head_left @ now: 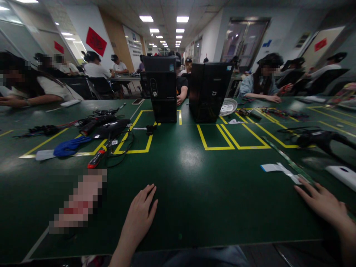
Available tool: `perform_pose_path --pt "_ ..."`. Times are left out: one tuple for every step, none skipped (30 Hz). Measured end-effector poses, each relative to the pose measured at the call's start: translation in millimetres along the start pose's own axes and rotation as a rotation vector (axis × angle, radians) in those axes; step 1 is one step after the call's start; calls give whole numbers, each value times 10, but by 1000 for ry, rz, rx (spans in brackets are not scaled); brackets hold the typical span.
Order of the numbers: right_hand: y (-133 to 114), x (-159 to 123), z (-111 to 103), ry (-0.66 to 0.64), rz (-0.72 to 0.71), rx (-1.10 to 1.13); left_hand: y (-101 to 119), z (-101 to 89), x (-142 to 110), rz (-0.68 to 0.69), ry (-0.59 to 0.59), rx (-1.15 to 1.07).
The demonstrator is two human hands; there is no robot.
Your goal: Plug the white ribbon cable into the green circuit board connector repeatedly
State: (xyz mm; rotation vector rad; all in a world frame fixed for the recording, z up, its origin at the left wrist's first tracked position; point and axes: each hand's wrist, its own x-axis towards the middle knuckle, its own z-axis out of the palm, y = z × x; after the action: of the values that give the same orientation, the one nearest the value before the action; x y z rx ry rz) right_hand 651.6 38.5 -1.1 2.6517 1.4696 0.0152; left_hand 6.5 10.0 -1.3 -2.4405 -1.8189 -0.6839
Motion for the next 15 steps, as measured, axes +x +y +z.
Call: perform_pose_path --pt "-12 22 -23 -18 12 20 0 1 -2 -3 -1 1" --pt "-29 39 -45 -31 27 41 -1 1 -3 -5 -3 1" --pt "-47 51 -65 -33 33 60 -2 2 -3 -6 -6 2" --pt "-65 61 -81 -21 32 71 -2 1 -3 -7 -9 2" --pt "-80 69 -93 -8 34 80 -1 0 -3 -7 -12 1" --pt "-93 74 -102 4 41 87 2 -2 -1 -10 -16 0" --pt "-104 77 -110 14 50 94 7 -5 1 -17 -18 -1" --pt "-114 77 -119 22 57 102 13 -10 3 -23 -20 -2" --pt "-122 72 -128 28 62 109 20 -15 5 -31 -20 -2" --pt "-131 63 -140 33 63 117 27 -22 7 -34 -21 -1" --pt "-141 51 -152 38 56 126 34 -28 9 -34 -21 0" --pt "-152 36 -166 41 50 134 39 -34 11 -34 -22 2" --pt "-163 21 -179 43 48 141 43 -38 13 -34 -23 3" --pt "-175 7 -190 41 51 147 44 -41 16 -34 -26 5" --pt "-187 -4 -200 41 60 154 44 -41 19 -36 -26 5"
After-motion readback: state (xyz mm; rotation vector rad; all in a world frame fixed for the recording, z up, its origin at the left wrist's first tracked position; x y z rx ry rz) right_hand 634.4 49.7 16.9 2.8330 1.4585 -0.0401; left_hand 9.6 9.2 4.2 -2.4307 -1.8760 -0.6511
